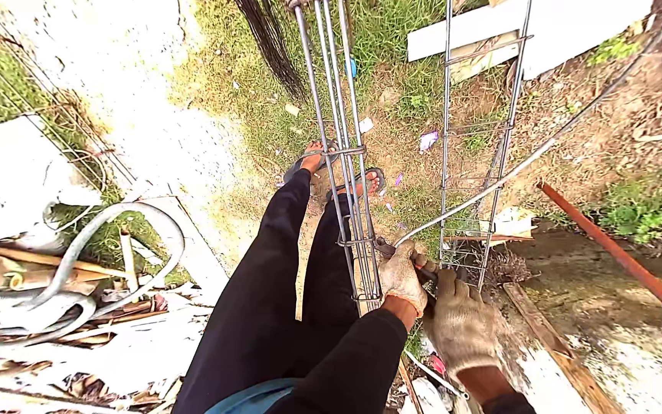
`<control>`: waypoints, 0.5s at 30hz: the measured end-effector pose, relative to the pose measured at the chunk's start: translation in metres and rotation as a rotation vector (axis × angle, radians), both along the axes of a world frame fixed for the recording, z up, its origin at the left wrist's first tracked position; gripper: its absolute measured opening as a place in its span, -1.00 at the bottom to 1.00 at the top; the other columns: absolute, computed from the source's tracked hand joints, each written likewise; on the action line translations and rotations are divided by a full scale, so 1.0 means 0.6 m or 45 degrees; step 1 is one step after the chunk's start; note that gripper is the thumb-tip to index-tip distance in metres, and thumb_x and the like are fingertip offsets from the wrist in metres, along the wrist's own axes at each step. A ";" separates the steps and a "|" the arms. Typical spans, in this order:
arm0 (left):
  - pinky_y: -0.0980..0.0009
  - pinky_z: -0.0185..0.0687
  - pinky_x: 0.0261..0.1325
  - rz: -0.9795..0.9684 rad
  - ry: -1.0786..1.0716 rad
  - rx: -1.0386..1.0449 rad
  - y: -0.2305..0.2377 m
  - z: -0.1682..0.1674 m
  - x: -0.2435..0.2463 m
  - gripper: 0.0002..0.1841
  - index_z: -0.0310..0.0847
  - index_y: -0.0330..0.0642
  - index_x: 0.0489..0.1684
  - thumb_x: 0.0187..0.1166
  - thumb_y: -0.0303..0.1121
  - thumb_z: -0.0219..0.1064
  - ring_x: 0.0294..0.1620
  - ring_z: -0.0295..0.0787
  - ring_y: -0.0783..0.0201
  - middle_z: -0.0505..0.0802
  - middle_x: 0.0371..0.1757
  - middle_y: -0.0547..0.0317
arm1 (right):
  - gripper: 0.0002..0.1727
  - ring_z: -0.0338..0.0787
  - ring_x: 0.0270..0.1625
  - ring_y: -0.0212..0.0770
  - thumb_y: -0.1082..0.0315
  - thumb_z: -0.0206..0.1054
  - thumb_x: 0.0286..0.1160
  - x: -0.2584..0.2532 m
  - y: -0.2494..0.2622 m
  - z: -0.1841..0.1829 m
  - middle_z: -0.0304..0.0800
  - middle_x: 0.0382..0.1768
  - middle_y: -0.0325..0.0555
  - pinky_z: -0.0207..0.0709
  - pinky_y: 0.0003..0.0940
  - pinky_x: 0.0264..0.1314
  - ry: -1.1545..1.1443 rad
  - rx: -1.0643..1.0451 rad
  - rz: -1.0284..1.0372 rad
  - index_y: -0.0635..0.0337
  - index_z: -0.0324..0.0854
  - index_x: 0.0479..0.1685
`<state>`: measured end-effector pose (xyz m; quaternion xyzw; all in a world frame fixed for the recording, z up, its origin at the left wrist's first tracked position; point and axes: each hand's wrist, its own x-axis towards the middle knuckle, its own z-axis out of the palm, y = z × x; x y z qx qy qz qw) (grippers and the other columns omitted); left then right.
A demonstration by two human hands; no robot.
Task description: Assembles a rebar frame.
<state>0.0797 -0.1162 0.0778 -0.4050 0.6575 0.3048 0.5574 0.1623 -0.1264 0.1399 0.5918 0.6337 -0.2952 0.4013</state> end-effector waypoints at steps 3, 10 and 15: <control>0.23 0.67 -0.46 -0.112 0.045 0.003 -0.013 -0.014 0.009 -0.73 0.53 -0.13 -0.11 0.66 -0.11 0.33 -0.59 0.61 0.21 0.63 -0.50 0.13 | -0.56 0.85 0.05 0.28 0.12 0.44 0.41 0.007 0.002 -0.021 0.83 0.01 0.18 0.71 0.25 -0.08 -0.037 -0.159 -0.054 0.13 0.67 0.22; 0.25 0.80 -0.28 -0.975 -0.164 0.221 -0.045 0.104 -0.078 -0.57 0.74 -0.25 -0.05 0.75 0.00 0.22 -0.39 0.82 0.23 0.86 -0.32 0.08 | -0.65 0.87 -0.04 0.15 0.03 0.36 0.47 0.008 0.130 -0.018 0.84 -0.18 0.04 0.69 0.25 -0.04 0.045 -0.734 -0.050 0.03 0.63 0.07; 0.08 0.78 0.05 -1.586 0.493 0.247 -0.055 0.088 -0.191 -0.66 0.76 -0.13 0.13 0.73 -0.12 0.19 -0.10 0.85 0.25 0.89 -0.15 0.16 | -0.69 0.69 -0.44 -0.15 0.05 0.36 0.57 0.036 0.166 -0.042 0.67 -0.42 -0.08 0.60 -0.11 -0.35 0.188 -1.218 -0.531 0.13 0.63 -0.04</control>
